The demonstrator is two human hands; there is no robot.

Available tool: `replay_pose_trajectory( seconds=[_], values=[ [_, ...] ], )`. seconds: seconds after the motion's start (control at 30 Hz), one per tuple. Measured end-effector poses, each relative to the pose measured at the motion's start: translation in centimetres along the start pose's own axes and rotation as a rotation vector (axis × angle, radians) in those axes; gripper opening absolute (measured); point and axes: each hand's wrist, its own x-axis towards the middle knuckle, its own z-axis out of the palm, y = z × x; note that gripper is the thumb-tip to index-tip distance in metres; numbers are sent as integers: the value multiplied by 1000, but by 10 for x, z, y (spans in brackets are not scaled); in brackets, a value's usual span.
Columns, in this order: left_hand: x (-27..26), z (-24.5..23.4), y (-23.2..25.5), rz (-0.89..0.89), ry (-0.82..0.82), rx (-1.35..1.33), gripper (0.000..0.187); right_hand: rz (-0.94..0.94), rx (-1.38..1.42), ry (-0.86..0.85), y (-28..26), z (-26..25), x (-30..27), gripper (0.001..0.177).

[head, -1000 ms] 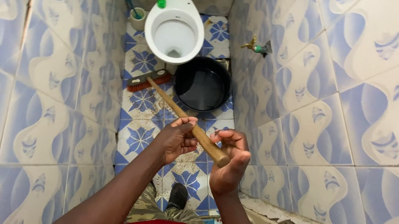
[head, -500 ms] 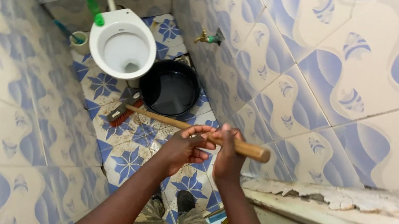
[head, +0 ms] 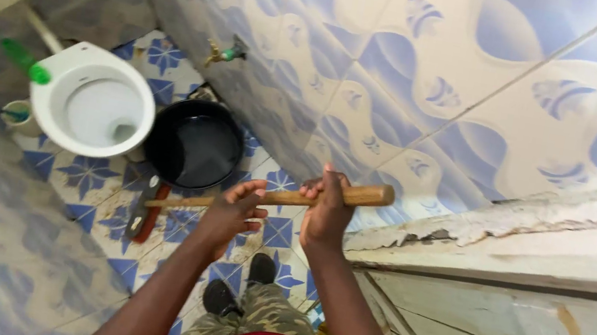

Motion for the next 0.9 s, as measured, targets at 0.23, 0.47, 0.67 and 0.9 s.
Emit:
replay_pose_trajectory(
  seconds=[0.23,0.47,0.67,0.9],
  values=[
    [31,17,25,-1,-96,-48,63,-15,46,108,-27,-6,47,30],
    [58,43,28,-64,-194,-41,64,-53,56,246,-40,-27,66,27],
    [62,61,34,-121,-314,79,65,-116,22,413,-51,-38,63,26],
    [71,48,41,-154,-445,99,64,-213,26,482,-35,-33,36,23]
  ],
)
